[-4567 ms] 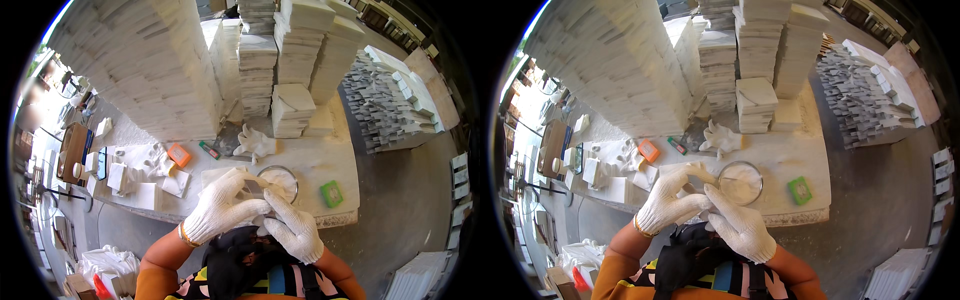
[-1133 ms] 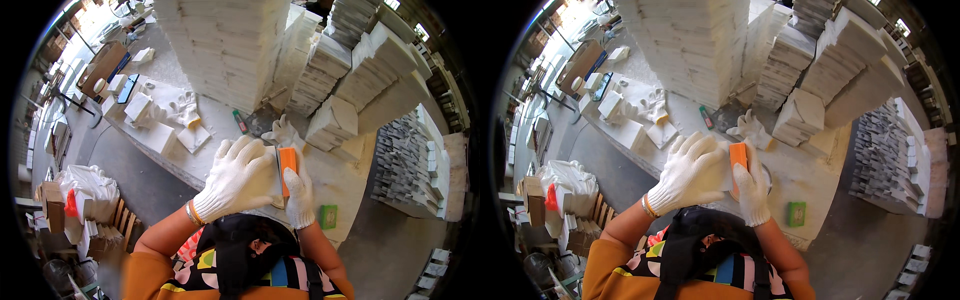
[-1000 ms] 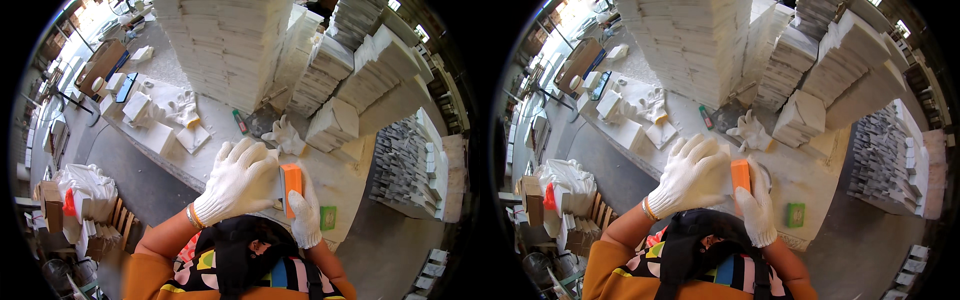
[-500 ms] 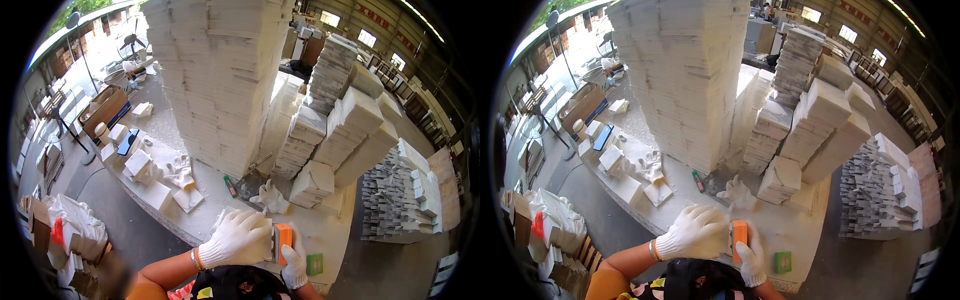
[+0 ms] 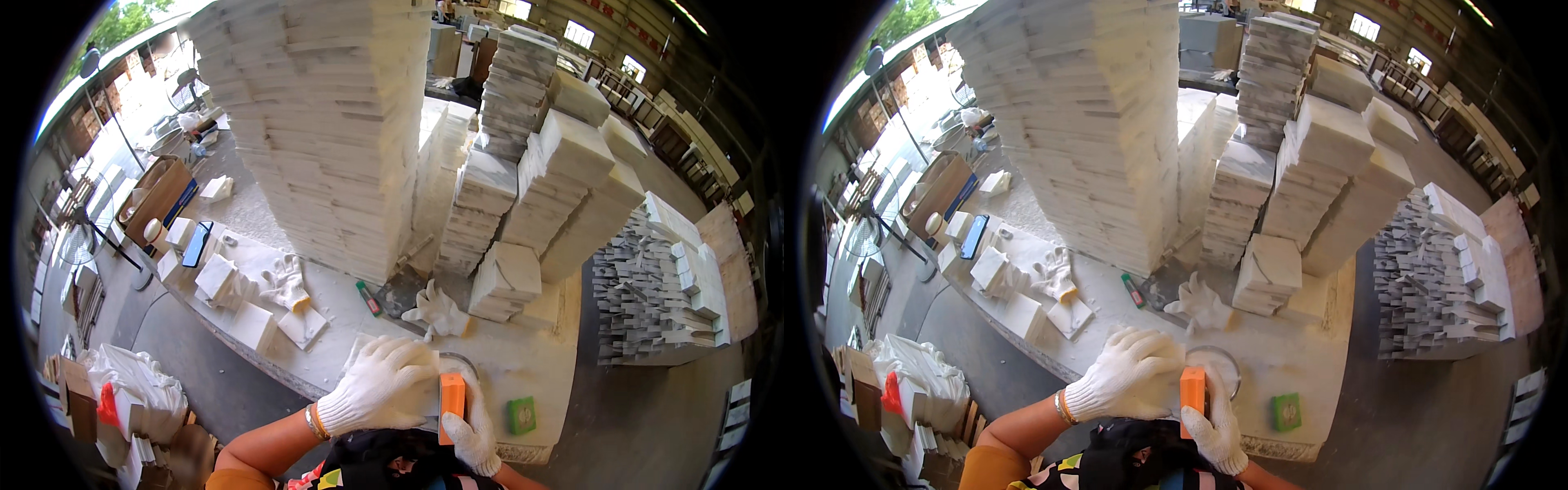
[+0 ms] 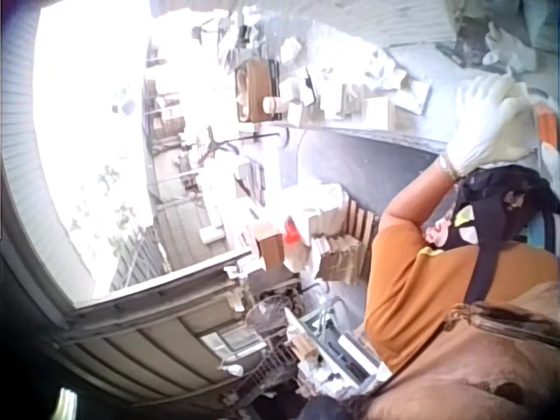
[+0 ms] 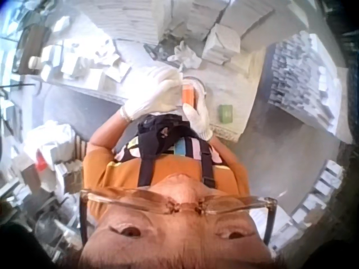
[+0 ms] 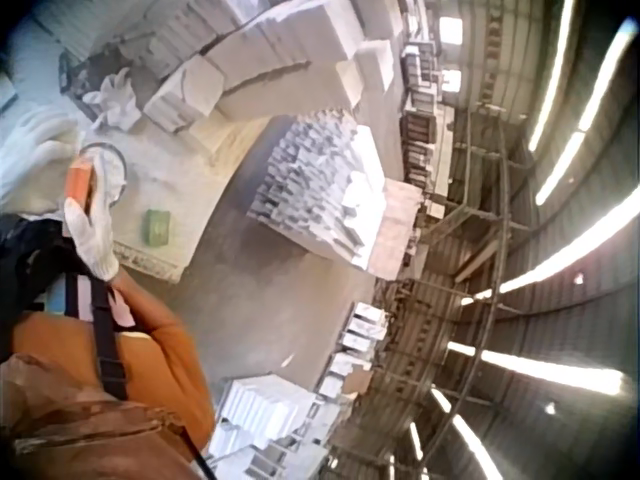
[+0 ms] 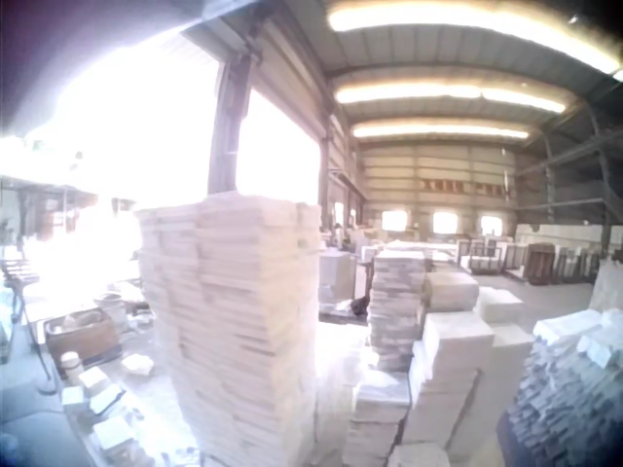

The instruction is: The person applies a white paste to the edges of small rectangular blocks using a metal tool, then smooths and sands the edges with orange and green sanding blocks. The person handles the blocks one at a time, rotating them to treat different sides.

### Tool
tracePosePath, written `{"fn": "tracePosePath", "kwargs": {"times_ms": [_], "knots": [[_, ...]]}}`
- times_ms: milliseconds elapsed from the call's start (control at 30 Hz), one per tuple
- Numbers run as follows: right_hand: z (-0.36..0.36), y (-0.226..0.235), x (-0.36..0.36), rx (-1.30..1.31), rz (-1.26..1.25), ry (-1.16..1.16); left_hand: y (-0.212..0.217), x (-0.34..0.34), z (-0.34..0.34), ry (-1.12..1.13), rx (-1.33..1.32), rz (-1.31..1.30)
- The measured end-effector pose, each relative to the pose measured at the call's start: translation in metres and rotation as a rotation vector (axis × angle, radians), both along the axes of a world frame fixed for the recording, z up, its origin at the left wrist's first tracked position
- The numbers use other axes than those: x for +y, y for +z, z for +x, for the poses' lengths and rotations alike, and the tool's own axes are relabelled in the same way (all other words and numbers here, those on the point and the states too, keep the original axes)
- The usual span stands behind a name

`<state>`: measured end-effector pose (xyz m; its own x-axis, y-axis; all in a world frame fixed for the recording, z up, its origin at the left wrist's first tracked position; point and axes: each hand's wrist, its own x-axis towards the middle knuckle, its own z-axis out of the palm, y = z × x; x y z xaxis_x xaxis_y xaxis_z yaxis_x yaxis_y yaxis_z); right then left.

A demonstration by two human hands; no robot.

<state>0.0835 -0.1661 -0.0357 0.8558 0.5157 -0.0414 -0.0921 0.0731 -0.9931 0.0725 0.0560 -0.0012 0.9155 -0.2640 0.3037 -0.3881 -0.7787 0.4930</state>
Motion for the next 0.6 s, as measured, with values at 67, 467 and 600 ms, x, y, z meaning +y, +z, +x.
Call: {"fn": "tracePosePath", "kwargs": {"times_ms": [67,467,600], "knots": [[0.009,-0.009,0.004,-0.051,-0.067,-0.060,-0.002,-0.004,0.004,0.028,-0.015,0.025],[0.011,-0.002,0.004,-0.116,-0.156,-0.043,0.000,-0.006,-0.004,0.026,-0.019,0.012],[0.008,0.000,0.002,-0.067,-0.113,-0.009,-0.004,-0.005,-0.005,0.029,0.021,-0.003]]}}
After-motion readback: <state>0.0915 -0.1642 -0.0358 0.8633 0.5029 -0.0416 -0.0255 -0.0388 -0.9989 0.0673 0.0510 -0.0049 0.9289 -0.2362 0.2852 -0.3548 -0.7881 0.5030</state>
